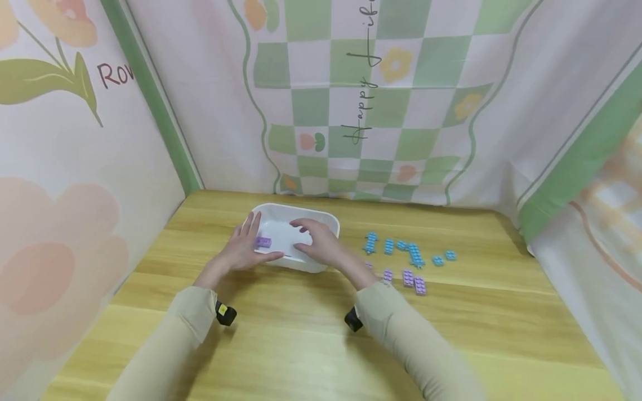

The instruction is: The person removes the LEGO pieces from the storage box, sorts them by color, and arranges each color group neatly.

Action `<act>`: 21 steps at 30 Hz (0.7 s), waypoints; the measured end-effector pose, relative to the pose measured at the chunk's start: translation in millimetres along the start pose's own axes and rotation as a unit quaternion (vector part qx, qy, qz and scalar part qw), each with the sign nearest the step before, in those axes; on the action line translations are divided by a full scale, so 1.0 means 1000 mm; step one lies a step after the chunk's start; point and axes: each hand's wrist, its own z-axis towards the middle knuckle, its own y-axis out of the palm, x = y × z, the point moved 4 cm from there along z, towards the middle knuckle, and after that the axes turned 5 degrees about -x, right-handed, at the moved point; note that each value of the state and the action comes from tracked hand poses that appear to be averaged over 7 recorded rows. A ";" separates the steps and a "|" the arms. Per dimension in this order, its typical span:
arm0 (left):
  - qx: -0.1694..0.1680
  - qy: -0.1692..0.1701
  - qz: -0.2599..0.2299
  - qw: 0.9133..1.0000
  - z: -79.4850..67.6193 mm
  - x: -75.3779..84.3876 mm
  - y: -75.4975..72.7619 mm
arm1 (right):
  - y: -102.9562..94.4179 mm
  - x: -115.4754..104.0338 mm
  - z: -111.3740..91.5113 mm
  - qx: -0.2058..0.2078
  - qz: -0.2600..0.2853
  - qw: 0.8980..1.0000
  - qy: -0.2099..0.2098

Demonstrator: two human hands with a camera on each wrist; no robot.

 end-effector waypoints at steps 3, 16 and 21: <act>-0.001 -0.007 0.006 1.000 -0.002 0.002 -0.003 | 0.013 -0.004 0.017 -0.013 0.002 1.000 -0.011; -0.007 -0.002 0.007 1.000 -0.001 -0.001 0.001 | 0.067 0.012 0.071 -0.097 0.144 0.983 0.055; 0.004 -0.002 0.007 1.000 -0.006 0.004 -0.003 | 0.072 0.010 0.079 -0.120 0.141 0.983 0.015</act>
